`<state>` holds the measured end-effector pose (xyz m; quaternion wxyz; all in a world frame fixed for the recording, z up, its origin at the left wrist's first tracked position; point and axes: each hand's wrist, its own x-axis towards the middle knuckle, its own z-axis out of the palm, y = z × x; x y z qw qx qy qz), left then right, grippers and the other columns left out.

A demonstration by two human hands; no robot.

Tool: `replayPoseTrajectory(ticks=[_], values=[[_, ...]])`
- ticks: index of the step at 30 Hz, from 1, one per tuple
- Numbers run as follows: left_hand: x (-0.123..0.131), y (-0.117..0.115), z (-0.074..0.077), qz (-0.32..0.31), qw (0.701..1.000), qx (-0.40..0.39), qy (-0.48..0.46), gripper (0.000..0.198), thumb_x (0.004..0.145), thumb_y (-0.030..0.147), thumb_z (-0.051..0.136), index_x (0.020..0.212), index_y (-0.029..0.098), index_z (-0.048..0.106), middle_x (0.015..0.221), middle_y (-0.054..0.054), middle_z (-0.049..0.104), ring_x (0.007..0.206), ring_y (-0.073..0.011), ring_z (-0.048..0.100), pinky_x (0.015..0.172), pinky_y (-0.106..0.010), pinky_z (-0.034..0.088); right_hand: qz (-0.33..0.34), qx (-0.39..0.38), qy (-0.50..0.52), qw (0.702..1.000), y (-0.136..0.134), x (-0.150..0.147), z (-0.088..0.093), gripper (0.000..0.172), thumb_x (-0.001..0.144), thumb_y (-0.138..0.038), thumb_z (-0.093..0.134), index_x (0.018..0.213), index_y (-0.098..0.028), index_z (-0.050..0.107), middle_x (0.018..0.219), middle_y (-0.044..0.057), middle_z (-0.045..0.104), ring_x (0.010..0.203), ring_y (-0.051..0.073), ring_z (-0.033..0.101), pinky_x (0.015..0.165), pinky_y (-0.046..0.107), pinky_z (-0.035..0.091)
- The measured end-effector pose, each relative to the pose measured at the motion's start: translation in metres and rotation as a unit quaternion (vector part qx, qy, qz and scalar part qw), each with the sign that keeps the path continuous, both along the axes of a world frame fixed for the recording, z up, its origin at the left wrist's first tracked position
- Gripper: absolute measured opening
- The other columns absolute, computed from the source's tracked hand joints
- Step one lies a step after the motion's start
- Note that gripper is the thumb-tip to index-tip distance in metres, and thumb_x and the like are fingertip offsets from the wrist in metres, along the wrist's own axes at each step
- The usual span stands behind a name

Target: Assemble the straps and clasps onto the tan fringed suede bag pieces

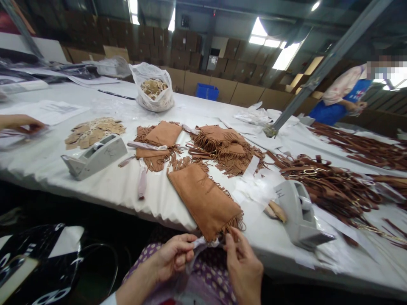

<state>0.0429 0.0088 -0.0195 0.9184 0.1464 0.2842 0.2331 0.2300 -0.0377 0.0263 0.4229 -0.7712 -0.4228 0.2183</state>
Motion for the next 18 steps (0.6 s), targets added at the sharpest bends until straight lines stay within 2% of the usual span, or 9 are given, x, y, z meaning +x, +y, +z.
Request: replayPoseTrajectory(ticks=[2,5,7,9,11,13,14,15,18], values=[[0.002,-0.001,0.002,-0.019,0.998,0.042,0.032,0.030,0.071,0.024,0.068,0.096,0.014,0.055,0.054,0.003,0.058,0.027,-0.0002,0.024,0.032,-0.017,0.007,-0.037,0.031,-0.094,0.994,0.016,0.022,0.003,0.049,0.083,-0.056,0.048,0.109,-0.018,0.064,0.084,0.009,0.070,0.073,0.023,0.064,0.068,0.032,0.049],[0.008,-0.005,0.005,-0.042,0.987,0.116,0.099,0.035,0.069,0.033,0.069,0.095,0.015,0.054,0.058,0.001,0.062,0.026,-0.0017,0.029,0.031,-0.017,0.010,0.006,0.066,-0.195,0.978,0.048,0.040,-0.004,0.056,0.086,-0.055,0.041,0.116,-0.012,0.060,0.112,0.018,0.064,0.101,0.030,0.058,0.088,0.042,0.046],[0.010,-0.008,0.007,-0.058,0.964,0.192,0.177,0.037,0.071,0.042,0.066,0.095,0.015,0.056,0.070,-0.003,0.067,0.027,-0.0029,0.036,0.030,-0.017,0.014,0.033,0.044,-0.227,0.972,0.066,0.040,-0.011,0.059,0.086,-0.054,0.040,0.122,-0.009,0.056,0.115,0.020,0.062,0.107,0.032,0.056,0.092,0.046,0.043],[0.006,-0.008,0.006,-0.059,0.919,0.287,0.265,0.040,0.075,0.051,0.060,0.095,0.015,0.060,0.083,-0.006,0.069,0.030,-0.0049,0.043,0.031,-0.018,0.023,0.029,0.000,-0.219,0.975,0.075,0.034,-0.015,0.062,0.085,-0.053,0.043,0.127,-0.009,0.052,0.112,0.020,0.062,0.104,0.033,0.057,0.090,0.047,0.045],[0.000,-0.005,0.003,-0.031,0.862,0.373,0.343,0.042,0.079,0.055,0.055,0.094,0.017,0.064,0.089,-0.006,0.070,0.039,-0.0091,0.053,0.039,-0.020,0.037,0.016,-0.029,-0.174,0.984,0.074,0.026,-0.016,0.062,0.083,-0.051,0.046,0.129,-0.010,0.051,0.113,0.020,0.063,0.104,0.034,0.059,0.089,0.046,0.045],[-0.007,0.001,-0.001,0.029,0.816,0.406,0.410,0.040,0.078,0.056,0.056,0.090,0.019,0.066,0.084,-0.004,0.071,0.055,-0.0158,0.062,0.054,-0.023,0.047,0.021,-0.039,-0.093,0.995,0.066,0.019,-0.014,0.058,0.081,-0.048,0.049,0.124,-0.009,0.055,0.114,0.018,0.064,0.106,0.033,0.059,0.092,0.045,0.045],[-0.010,0.004,-0.003,0.063,0.810,0.397,0.427,0.040,0.076,0.058,0.059,0.086,0.019,0.066,0.080,-0.004,0.071,0.064,-0.0191,0.065,0.061,-0.024,0.049,0.036,-0.036,-0.047,0.998,0.061,0.017,-0.013,0.055,0.080,-0.046,0.051,0.120,-0.010,0.059,0.113,0.017,0.065,0.105,0.032,0.060,0.093,0.043,0.045],[-0.012,0.007,-0.005,0.099,0.819,0.370,0.427,0.041,0.072,0.059,0.063,0.083,0.019,0.064,0.077,-0.004,0.071,0.072,-0.0219,0.067,0.066,-0.026,0.050,0.060,-0.029,-0.001,0.998,0.055,0.015,-0.011,0.051,0.079,-0.045,0.053,0.115,-0.011,0.062,0.110,0.016,0.067,0.103,0.031,0.061,0.092,0.042,0.045],[-0.016,0.013,-0.009,0.180,0.893,0.232,0.341,0.050,0.060,0.061,0.073,0.085,0.020,0.058,0.072,-0.006,0.072,0.076,-0.0269,0.069,0.070,-0.032,0.054,0.173,-0.008,0.113,0.978,0.037,0.010,-0.005,0.046,0.078,-0.047,0.056,0.107,-0.013,0.067,0.102,0.012,0.071,0.096,0.029,0.063,0.086,0.038,0.049]])
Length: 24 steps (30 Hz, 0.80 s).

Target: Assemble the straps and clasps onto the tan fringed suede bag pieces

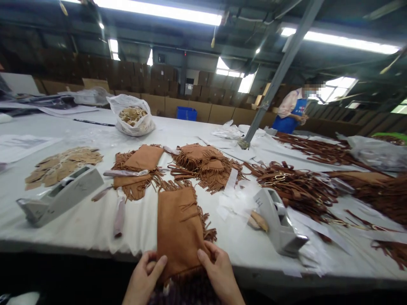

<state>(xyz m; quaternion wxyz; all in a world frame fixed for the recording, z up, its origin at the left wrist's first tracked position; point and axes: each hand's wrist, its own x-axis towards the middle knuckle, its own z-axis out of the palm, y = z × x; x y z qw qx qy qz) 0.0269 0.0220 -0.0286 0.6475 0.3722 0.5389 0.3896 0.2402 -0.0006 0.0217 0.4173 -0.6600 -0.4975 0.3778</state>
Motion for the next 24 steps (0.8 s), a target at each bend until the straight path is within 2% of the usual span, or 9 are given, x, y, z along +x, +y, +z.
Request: replayPoseTrajectory(ticks=[4,6,7,10,12,15,17,19,24], values=[[-0.004,0.003,0.004,0.021,0.985,-0.094,-0.146,0.057,0.056,0.054,0.081,0.095,0.019,0.058,0.085,-0.010,0.074,0.085,-0.0321,0.070,0.078,-0.040,0.055,0.149,-0.010,0.043,0.988,-0.016,0.001,0.011,0.045,0.080,-0.054,0.054,0.091,-0.014,0.072,0.083,0.006,0.072,0.080,0.025,0.064,0.069,0.030,0.050],[-0.005,0.004,0.010,-0.007,0.980,-0.098,-0.171,0.056,0.055,0.050,0.082,0.095,0.017,0.063,0.093,-0.014,0.073,0.097,-0.0352,0.066,0.085,-0.040,0.053,0.179,-0.028,0.004,0.983,-0.015,0.009,0.015,0.049,0.084,-0.056,0.047,0.076,-0.014,0.071,0.071,0.004,0.069,0.070,0.021,0.062,0.061,0.027,0.047],[-0.005,0.005,0.014,-0.023,0.981,-0.088,-0.174,0.055,0.055,0.049,0.083,0.095,0.015,0.065,0.097,-0.015,0.073,0.101,-0.0364,0.064,0.087,-0.041,0.052,0.167,-0.028,-0.029,0.985,-0.012,0.017,0.016,0.051,0.086,-0.056,0.043,0.071,-0.015,0.070,0.068,0.003,0.067,0.067,0.020,0.061,0.060,0.026,0.047],[-0.005,0.010,0.030,-0.056,0.982,-0.043,-0.178,0.055,0.056,0.044,0.084,0.098,0.013,0.067,0.101,-0.015,0.072,0.104,-0.0382,0.062,0.090,-0.043,0.051,0.014,0.055,-0.177,0.983,0.004,0.057,0.009,0.049,0.087,-0.056,0.039,0.080,-0.017,0.069,0.081,0.007,0.069,0.077,0.022,0.063,0.071,0.030,0.049],[-0.008,0.017,0.043,-0.062,0.981,-0.027,-0.181,0.055,0.058,0.044,0.082,0.101,0.013,0.068,0.101,-0.014,0.072,0.101,-0.0384,0.064,0.088,-0.045,0.051,-0.114,0.138,-0.287,0.941,0.014,0.094,-0.006,0.051,0.085,-0.059,0.039,0.089,-0.017,0.068,0.096,0.013,0.068,0.091,0.026,0.062,0.083,0.038,0.048],[-0.019,0.036,0.069,-0.045,0.987,0.022,-0.151,0.052,0.060,0.043,0.080,0.101,0.012,0.068,0.099,-0.013,0.073,0.096,-0.0373,0.065,0.083,-0.043,0.053,-0.213,0.198,-0.410,0.864,0.025,0.148,-0.040,0.060,0.084,-0.064,0.031,0.086,-0.016,0.068,0.096,0.017,0.065,0.090,0.030,0.062,0.083,0.045,0.049],[-0.030,0.057,0.091,-0.023,0.990,0.075,-0.117,0.050,0.062,0.041,0.079,0.100,0.011,0.068,0.097,-0.013,0.073,0.094,-0.0349,0.066,0.080,-0.039,0.054,-0.248,0.231,-0.464,0.818,0.026,0.172,-0.063,0.060,0.085,-0.062,0.030,0.084,-0.015,0.067,0.093,0.017,0.064,0.085,0.030,0.062,0.079,0.044,0.050],[-0.043,0.085,0.116,0.006,0.987,0.125,-0.097,0.046,0.067,0.037,0.077,0.103,0.012,0.065,0.097,-0.011,0.073,0.090,-0.0308,0.068,0.076,-0.034,0.055,-0.247,0.242,-0.501,0.794,0.026,0.184,-0.079,0.054,0.086,-0.058,0.032,0.084,-0.016,0.067,0.093,0.017,0.064,0.085,0.029,0.062,0.079,0.044,0.050],[-0.078,0.190,0.173,0.094,0.973,0.201,-0.066,0.033,0.071,0.022,0.071,0.101,0.012,0.063,0.087,-0.009,0.072,0.070,-0.0225,0.068,0.066,-0.032,0.057,-0.214,0.229,-0.522,0.793,0.022,0.186,-0.087,0.038,0.083,-0.044,0.040,0.085,-0.018,0.066,0.096,0.016,0.063,0.091,0.030,0.059,0.080,0.044,0.048]])
